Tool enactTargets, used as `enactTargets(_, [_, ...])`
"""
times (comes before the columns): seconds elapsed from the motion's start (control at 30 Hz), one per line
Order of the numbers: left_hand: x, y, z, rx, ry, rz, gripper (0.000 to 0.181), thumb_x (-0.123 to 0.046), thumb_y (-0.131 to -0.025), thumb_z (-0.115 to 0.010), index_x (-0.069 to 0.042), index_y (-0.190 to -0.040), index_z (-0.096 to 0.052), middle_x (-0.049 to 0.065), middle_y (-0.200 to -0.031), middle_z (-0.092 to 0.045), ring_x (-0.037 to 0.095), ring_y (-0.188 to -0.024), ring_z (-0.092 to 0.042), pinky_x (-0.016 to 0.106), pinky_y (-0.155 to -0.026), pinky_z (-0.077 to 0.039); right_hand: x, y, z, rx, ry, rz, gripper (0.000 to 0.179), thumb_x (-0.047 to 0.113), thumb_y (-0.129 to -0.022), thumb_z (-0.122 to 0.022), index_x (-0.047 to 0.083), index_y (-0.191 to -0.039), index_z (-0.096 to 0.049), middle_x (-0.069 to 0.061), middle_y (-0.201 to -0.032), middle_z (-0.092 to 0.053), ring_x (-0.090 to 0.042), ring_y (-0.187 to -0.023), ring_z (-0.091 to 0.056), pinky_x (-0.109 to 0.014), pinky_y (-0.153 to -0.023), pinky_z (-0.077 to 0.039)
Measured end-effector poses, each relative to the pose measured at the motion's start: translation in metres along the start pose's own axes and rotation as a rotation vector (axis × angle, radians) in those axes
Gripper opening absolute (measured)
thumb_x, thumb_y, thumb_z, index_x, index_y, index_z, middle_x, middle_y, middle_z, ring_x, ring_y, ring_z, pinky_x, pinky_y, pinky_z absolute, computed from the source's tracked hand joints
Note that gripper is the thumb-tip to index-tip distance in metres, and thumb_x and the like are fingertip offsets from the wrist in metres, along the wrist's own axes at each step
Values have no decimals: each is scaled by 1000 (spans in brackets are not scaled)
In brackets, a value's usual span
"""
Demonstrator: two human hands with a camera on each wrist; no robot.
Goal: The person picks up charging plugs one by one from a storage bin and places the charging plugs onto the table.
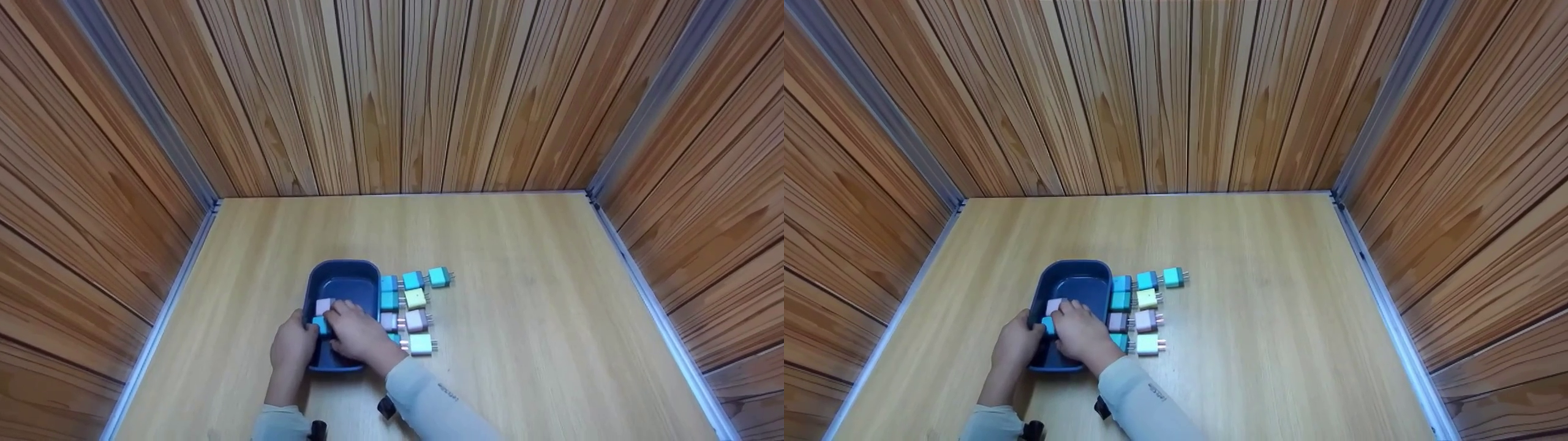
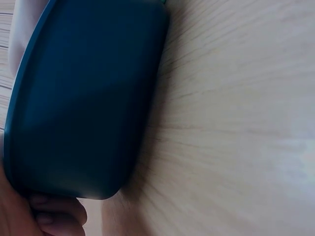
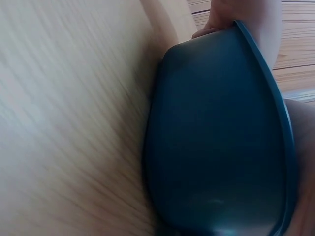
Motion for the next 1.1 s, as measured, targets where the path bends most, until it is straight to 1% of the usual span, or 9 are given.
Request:
enactTargets(0.07, [0,-1,1,-4,-6,5,33,-25,-101,-54,-7,-128,-61,10,-103,-67,26,-85,-59,39,-70,-46,0,-2,-1,3,5,7,53,37,-98,-70,22,-146,-53,0,-145,-51,-17,-131,-51,-42,-111,-43])
enactTargets(0.2, [0,-1,1,-3,-11,10,27,-24,-99,-54,-8,-119,-62,10,-90,-62,25,-78,-58,36,-62,-41,1,-6,-4,4,18,21,49,35,-98,-70,23,-144,-55,2,-141,-53,-16,-128,-52,-42,-111,-44])
enactTargets(0.27, [0,-1,1,-3,-15,9,27,-24,-99,-54,-8,-119,-62,9,-86,-60,25,-75,-57,35,-59,-39,1,-7,-5,2,27,31,48,34,-98,-70,24,-142,-56,2,-139,-54,-16,-127,-53,-42,-110,-44])
enactTargets(0.4, [1,0,1,-13,-15,-9,26,-22,-97,-55,-7,-118,-63,8,-82,-59,24,-73,-56,35,-58,-38,1,-10,-8,-10,72,64,45,34,-98,-70,22,-140,-58,1,-136,-55,-16,-126,-54,-42,-110,-45])
enactTargets(0.53, [0,0,1,-18,-3,-19,18,-21,-96,-56,-9,-109,-62,6,-78,-57,23,-70,-55,35,-57,-36,1,-12,-9,-20,104,84,46,35,-98,-70,22,-141,-58,1,-137,-56,-17,-128,-53,-43,-109,-45])
enactTargets(0.63, [-1,0,2,-12,5,-14,15,-21,-96,-56,-10,-106,-61,5,-77,-54,23,-69,-53,35,-56,-35,1,-14,-9,-16,90,74,47,36,-98,-69,22,-142,-56,1,-137,-56,-18,-130,-53,-43,-110,-45])
enactTargets(0.77, [-1,0,2,-9,11,-10,15,-21,-96,-56,-11,-105,-61,5,-75,-51,23,-68,-53,35,-55,-34,2,-16,-10,-9,90,64,45,35,-99,-69,23,-140,-57,1,-135,-56,-17,-127,-54,-41,-109,-46])
enactTargets(1.03, [0,0,1,-11,31,-14,16,-22,-96,-55,-11,-106,-62,5,-76,-54,22,-69,-54,34,-57,-36,3,-18,-11,2,92,54,38,31,-102,-65,22,-138,-58,-1,-137,-57,-18,-131,-54,-41,-110,-45])
enactTargets(1.1, [0,-1,1,-13,26,-17,17,-22,-96,-55,-11,-107,-62,5,-77,-56,23,-70,-55,34,-58,-37,4,-19,-11,7,88,53,37,30,-103,-64,22,-138,-58,-1,-137,-58,-18,-129,-55,-40,-110,-45])
Point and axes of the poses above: each hand's wrist, its own y-axis away from the middle knuckle, its own z-axis out of the back of the hand, x = y × z, the point moved 1 cm from there along -y, towards the middle knuckle
